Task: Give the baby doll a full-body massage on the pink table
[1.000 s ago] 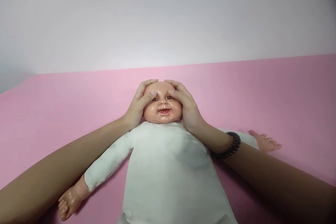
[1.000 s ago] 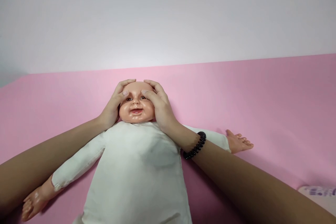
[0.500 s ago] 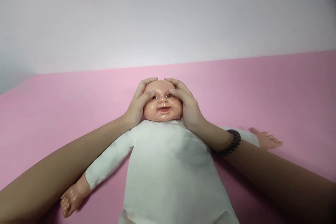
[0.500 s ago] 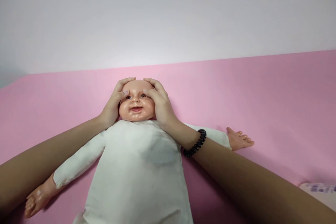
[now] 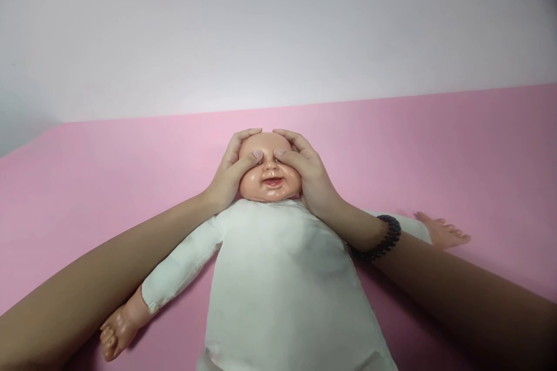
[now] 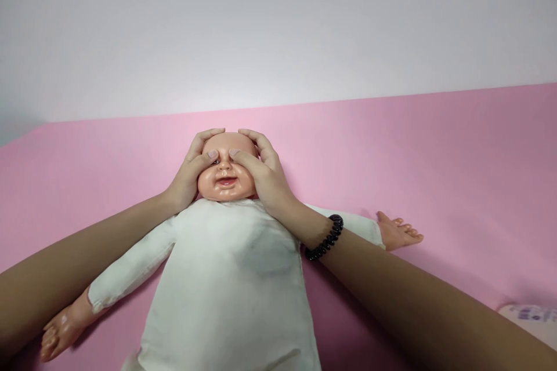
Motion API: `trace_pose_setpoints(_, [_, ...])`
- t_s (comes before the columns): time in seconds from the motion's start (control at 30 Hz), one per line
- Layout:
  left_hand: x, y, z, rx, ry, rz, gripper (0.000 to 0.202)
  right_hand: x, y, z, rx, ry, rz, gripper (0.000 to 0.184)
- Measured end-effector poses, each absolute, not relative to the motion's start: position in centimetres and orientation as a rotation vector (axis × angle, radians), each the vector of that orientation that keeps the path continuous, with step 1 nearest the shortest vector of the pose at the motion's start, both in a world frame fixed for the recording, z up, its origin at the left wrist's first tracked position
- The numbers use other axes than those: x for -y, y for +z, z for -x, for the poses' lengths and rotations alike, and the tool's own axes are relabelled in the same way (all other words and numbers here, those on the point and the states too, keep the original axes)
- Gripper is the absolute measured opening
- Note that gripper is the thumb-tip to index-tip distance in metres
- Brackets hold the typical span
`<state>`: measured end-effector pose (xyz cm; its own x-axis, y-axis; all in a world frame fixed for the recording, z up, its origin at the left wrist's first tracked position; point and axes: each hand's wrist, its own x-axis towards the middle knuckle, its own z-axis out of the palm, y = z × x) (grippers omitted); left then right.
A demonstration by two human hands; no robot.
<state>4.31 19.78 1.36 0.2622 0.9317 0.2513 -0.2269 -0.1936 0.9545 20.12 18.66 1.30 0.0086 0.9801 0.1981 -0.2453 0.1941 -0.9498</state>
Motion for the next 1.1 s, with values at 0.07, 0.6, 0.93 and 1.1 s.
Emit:
trace_pose_setpoints(0.07, [-19.84,1.36,-4.35,-0.751,1.242,-1.34,0.044,-18.74,1.31,-20.11,1.115,1.191,0.873,0.039])
trace_pose_setpoints(0.6, [-19.63,1.32,-4.2,-0.711,1.211,-1.35,0.05,-18.68,1.2,-20.18,1.135,1.187,0.865,0.043])
trace_pose_setpoints(0.93, [-20.02,1.17,-4.37,-0.746,1.251,-1.33,0.041,-18.78,1.43,-20.11,1.099,1.184,0.888,0.037])
trace_pose_setpoints(1.1, [-19.94,1.17,-4.38,-0.728,1.247,-1.307,0.042,-18.72,1.42,-20.07,1.11,1.176,0.89,0.037])
